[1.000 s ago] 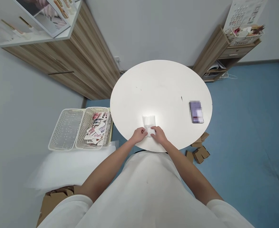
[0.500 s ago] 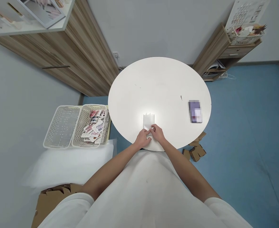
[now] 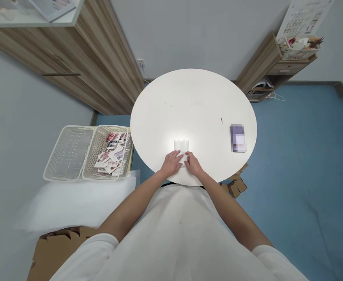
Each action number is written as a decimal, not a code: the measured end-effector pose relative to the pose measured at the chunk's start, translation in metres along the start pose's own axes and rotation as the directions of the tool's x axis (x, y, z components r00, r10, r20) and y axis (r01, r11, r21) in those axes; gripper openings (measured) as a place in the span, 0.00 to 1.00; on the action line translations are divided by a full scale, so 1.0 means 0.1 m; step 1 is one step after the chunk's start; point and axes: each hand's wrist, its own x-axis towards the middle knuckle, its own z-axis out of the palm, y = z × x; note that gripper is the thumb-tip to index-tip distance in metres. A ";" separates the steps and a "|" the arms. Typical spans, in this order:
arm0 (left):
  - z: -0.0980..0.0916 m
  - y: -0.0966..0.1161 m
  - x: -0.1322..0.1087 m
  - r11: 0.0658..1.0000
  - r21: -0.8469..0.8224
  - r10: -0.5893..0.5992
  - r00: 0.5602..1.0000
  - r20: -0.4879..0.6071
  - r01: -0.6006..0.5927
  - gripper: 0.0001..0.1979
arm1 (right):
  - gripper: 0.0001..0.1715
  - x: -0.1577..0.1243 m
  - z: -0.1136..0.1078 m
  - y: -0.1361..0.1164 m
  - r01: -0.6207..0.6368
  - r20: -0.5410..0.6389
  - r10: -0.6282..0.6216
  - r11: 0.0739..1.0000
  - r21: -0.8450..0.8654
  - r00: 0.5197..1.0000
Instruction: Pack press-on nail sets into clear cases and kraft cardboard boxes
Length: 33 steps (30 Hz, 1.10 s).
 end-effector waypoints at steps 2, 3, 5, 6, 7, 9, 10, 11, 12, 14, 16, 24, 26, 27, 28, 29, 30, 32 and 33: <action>-0.01 0.00 0.01 1.000 -0.008 0.003 1.000 0.001 -0.003 0.19 | 0.28 -0.04 -0.06 -0.04 0.104 0.002 -0.104 0.985 -0.139 0.995; -0.01 0.00 0.01 1.000 -0.018 0.003 1.000 0.000 -0.003 0.19 | 0.31 -0.06 -0.09 -0.06 0.159 0.015 -0.159 0.964 -0.215 0.987; -0.02 0.00 0.03 0.999 -0.049 -0.007 1.000 0.001 0.007 0.19 | 0.36 -0.07 -0.11 -0.11 0.250 0.079 -0.238 0.908 -0.335 0.968; -0.03 0.01 0.03 0.997 -0.072 -0.023 1.000 0.003 0.023 0.19 | 0.39 -0.06 -0.11 -0.13 0.277 0.113 -0.253 0.884 -0.377 0.961; -0.04 0.02 0.05 0.994 -0.100 -0.045 0.999 0.006 0.045 0.20 | 0.40 -0.04 -0.10 -0.15 0.290 0.141 -0.254 0.866 -0.408 0.957; -0.06 0.03 0.08 0.981 -0.161 -0.103 0.995 0.011 0.104 0.23 | 0.38 0.02 -0.07 -0.18 0.290 0.170 -0.238 0.843 -0.454 0.956; -0.07 0.03 0.09 0.974 -0.186 -0.129 0.992 0.014 0.129 0.24 | 0.35 0.05 -0.06 -0.19 0.287 0.175 -0.231 0.833 -0.472 0.957; -0.09 0.03 0.11 0.968 -0.204 -0.146 0.989 0.016 0.146 0.24 | 0.32 0.07 -0.05 -0.20 0.290 0.182 -0.229 0.822 -0.489 0.956; -0.10 0.03 0.13 0.964 -0.216 -0.154 0.988 0.018 0.154 0.24 | 0.30 0.08 -0.04 -0.22 0.301 0.194 -0.233 0.811 -0.502 0.953; -0.12 0.01 0.16 0.959 -0.237 -0.150 0.988 0.035 0.154 0.23 | 0.26 0.07 -0.05 -0.23 0.328 0.227 -0.243 0.793 -0.513 0.943; -0.13 -0.01 0.15 0.950 -0.273 -0.131 0.987 0.089 0.151 0.17 | 0.23 0.01 -0.08 -0.24 0.347 0.269 -0.239 0.791 -0.504 0.933; -0.03 -0.02 -0.07 0.850 -0.495 -0.155 0.983 0.096 0.183 0.16 | 0.16 0.01 -0.31 -0.23 0.364 0.391 -0.196 0.832 -0.419 0.899; -0.01 -0.02 -0.10 0.823 -0.532 -0.196 0.978 0.064 0.200 0.18 | 0.12 0.17 -0.38 -0.23 0.381 0.442 -0.192 0.837 -0.393 0.877; 0.00 -0.01 -0.11 0.813 -0.543 -0.219 0.975 0.049 0.210 0.20 | 0.11 0.26 -0.42 -0.23 0.400 0.467 -0.205 0.840 -0.367 0.860; 0.01 -0.01 -0.11 0.807 -0.547 -0.244 0.969 0.033 0.222 0.22 | 0.11 0.33 -0.44 -0.22 0.407 0.471 -0.214 0.841 -0.357 0.856; 0.03 0.00 -0.10 0.805 -0.543 -0.273 0.962 0.016 0.238 0.23 | 0.11 0.40 -0.47 -0.20 0.409 0.466 -0.220 0.839 -0.358 0.857; 0.05 0.01 -0.09 0.806 -0.532 -0.307 0.952 -0.001 0.259 0.22 | 0.11 0.45 -0.48 -0.18 0.404 0.449 -0.221 0.838 -0.367 0.866; 0.09 0.04 -0.05 0.810 -0.492 -0.378 0.926 -0.022 0.319 0.18 | 0.12 0.52 -0.46 -0.12 0.364 0.388 -0.203 0.841 -0.401 0.899; 0.11 0.06 -0.03 0.807 -0.471 -0.415 0.910 -0.024 0.356 0.17 | 0.14 0.52 -0.44 -0.09 0.334 0.348 -0.192 0.847 -0.414 0.918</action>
